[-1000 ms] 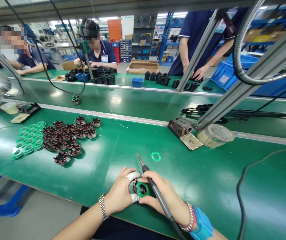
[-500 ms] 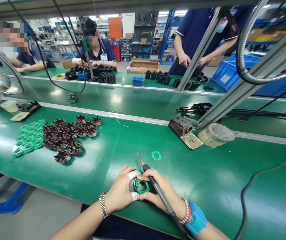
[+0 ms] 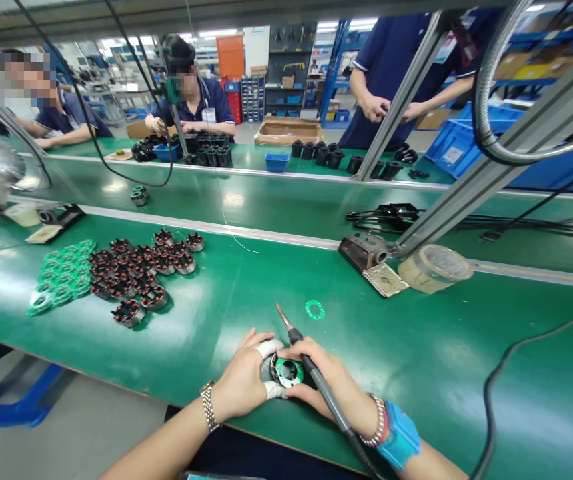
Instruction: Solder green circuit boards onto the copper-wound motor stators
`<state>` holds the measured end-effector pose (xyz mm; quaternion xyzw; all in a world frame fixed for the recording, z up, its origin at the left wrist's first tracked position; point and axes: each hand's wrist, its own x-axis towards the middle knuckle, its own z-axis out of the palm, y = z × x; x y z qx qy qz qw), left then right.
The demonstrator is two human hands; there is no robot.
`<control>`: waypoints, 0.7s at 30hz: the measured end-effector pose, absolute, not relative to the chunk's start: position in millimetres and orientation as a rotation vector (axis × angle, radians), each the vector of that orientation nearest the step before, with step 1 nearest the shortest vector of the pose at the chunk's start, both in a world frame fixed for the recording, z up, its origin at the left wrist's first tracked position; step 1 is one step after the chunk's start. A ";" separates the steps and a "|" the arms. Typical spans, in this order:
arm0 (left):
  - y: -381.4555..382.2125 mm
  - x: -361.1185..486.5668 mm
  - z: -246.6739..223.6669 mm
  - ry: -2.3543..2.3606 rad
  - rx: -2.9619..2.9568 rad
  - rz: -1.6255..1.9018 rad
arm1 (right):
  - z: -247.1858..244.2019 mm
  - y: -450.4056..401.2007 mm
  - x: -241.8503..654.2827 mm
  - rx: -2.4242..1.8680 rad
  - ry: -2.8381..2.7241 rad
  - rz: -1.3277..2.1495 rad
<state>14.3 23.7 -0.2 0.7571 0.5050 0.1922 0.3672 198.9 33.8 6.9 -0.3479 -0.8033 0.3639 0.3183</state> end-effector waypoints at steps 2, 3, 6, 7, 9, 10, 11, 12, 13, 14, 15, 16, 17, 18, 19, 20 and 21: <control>23.7 14.2 -1.6 1.296 1.946 0.500 | 6.2 32.3 198.8 -0.888 -2.135 0.919; 23.6 14.2 -2.4 1.300 1.947 0.504 | 5.4 31.4 198.2 -0.883 -2.131 0.895; 22.9 14.4 -4.7 1.308 1.960 0.524 | 1.5 28.0 194.9 -0.890 -2.070 0.830; 22.6 14.5 -5.3 1.308 1.966 0.532 | 0.0 26.7 193.6 -0.901 -2.045 0.811; 21.7 14.7 -6.3 1.306 1.981 0.543 | -2.2 24.4 191.3 -0.917 -2.012 0.786; 21.3 14.8 -6.6 1.308 1.987 0.545 | -3.1 23.4 190.4 -0.925 -2.000 0.777; 20.8 14.9 -6.9 1.314 1.992 0.545 | -3.7 22.7 189.7 -0.931 -1.992 0.770; 20.4 15.0 -7.1 1.324 1.996 0.543 | -4.2 22.3 189.3 -0.934 -1.988 0.762; 20.2 15.1 -7.4 1.333 1.999 0.540 | -4.6 22.1 189.0 -0.934 -1.989 0.754; 20.1 15.2 -7.7 1.339 2.001 0.537 | -5.0 22.3 188.8 -0.932 -1.993 0.746; 20.1 15.2 -8.1 1.339 2.004 0.532 | -5.3 22.8 188.7 -0.926 -2.001 0.738; 20.3 15.2 -8.5 1.334 2.007 0.527 | -5.4 23.5 188.6 -0.917 -2.015 0.734; 20.4 15.1 -8.8 1.325 2.011 0.520 | -5.2 24.3 188.7 -0.907 -2.027 0.734; 20.6 14.9 -9.1 1.317 2.014 0.516 | -4.7 25.2 189.0 -0.898 -2.038 0.737; 20.6 14.6 -9.3 1.311 2.016 0.514 | -3.7 26.0 189.6 -0.890 -2.048 0.742; 20.4 14.2 -9.3 1.306 2.017 0.516 | -2.4 26.6 190.5 -0.890 -2.054 0.743; 20.0 13.8 -9.4 1.303 2.016 0.524 | -0.7 26.7 192.0 -0.894 -2.057 0.739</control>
